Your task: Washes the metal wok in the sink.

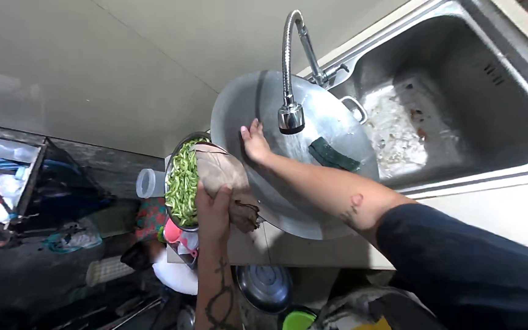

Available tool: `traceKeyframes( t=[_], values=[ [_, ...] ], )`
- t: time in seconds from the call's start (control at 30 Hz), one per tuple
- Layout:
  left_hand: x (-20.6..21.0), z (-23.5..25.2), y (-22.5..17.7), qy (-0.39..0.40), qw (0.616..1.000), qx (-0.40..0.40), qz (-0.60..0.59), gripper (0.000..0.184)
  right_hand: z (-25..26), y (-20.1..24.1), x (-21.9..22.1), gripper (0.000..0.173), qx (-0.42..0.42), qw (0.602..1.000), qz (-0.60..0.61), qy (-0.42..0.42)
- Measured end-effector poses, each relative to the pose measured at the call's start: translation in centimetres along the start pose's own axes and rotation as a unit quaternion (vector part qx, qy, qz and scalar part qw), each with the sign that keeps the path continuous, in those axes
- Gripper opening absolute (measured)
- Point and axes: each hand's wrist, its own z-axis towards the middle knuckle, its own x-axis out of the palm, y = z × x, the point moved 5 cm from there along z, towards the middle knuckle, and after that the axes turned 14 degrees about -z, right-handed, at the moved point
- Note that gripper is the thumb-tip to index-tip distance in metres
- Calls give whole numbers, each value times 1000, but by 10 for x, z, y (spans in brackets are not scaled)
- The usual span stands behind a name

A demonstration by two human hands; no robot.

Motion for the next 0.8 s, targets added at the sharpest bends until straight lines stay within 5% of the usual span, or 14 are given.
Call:
traceKeyframes(
  t=[0.13,0.23,0.33,0.43,0.53,0.63,0.8],
  values=[
    [-3,1,6,4,1000,-3,8,30,-27,43,10,63,-257,963,83,3],
    [-5,1,8,-4,1000,-7,1,28,2,-8,5,65,-184,972,-128,68],
    [-1,1,3,0,1000,-1,10,26,4,-93,-44,60,-113,925,-360,44],
    [-2,2,3,4,1000,-3,12,26,-21,-165,-113,76,-19,875,-482,51],
    [-3,5,4,0,1000,-3,13,28,-58,-218,-123,85,6,837,-537,104],
    [-1,3,2,-3,1000,-5,10,30,-94,-186,-81,88,28,861,-455,225],
    [3,1,-3,-5,1000,-4,14,35,-107,-58,-1,62,-171,950,-135,223]
  ],
)
